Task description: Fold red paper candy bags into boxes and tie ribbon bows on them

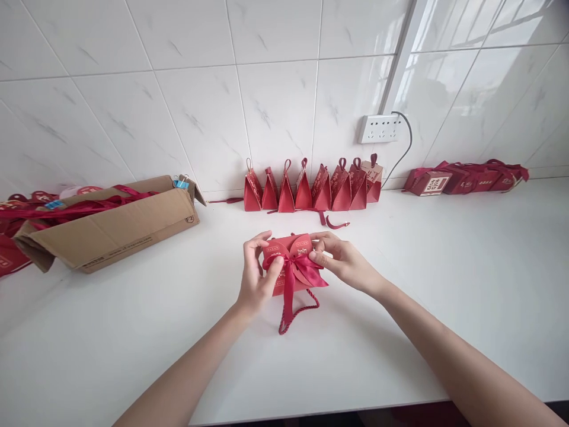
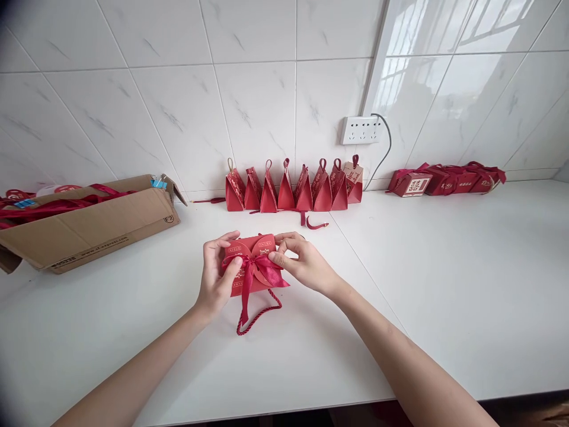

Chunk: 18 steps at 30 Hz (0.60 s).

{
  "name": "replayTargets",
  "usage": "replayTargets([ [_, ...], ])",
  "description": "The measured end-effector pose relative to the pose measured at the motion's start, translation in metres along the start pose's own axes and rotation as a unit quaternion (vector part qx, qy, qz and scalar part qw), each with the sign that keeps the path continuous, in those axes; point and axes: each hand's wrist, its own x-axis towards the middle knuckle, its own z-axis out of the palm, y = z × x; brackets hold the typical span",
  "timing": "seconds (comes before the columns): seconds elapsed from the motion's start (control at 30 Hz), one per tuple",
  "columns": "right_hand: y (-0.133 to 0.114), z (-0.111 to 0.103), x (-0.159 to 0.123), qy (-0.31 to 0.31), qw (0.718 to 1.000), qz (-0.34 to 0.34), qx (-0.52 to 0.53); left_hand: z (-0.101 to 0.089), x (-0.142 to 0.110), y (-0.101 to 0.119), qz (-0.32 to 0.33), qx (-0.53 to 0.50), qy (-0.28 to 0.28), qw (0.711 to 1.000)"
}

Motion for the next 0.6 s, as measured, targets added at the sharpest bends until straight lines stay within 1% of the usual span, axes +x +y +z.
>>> replayTargets([
  [0.1, 0.0046, -0.0005, 0.0030, 0.009, 0.999, 0.011, 0.029, -0.0006, 0.0007, -0.0003, 0.013, 0.027, 0.019, 0.999],
  [0.23, 0.0081, -0.0036, 0.0067, 0.008, 0.998, 0.027, 0.051, -0.0024, 0.0032, 0.0041, -0.015, 0.089, 0.017, 0.996],
  [0.43, 0.0061, -0.0045, 0.0080, 0.003, 0.996, 0.052, 0.066, -0.0003, 0.0028, 0.0073, 0.001, 0.139, 0.032, 0.990],
  [0.53, 0.0041, -0.0048, 0.0069, -0.009, 0.996, 0.051, 0.066, -0.0009, 0.0049, 0.0081, -0.027, 0.134, 0.041, 0.990],
  [0.6, 0.0040, -0.0044, 0.0061, -0.042, 0.994, 0.054, 0.091, -0.0024, 0.0066, 0.0074, -0.056, 0.104, 0.045, 0.992],
])
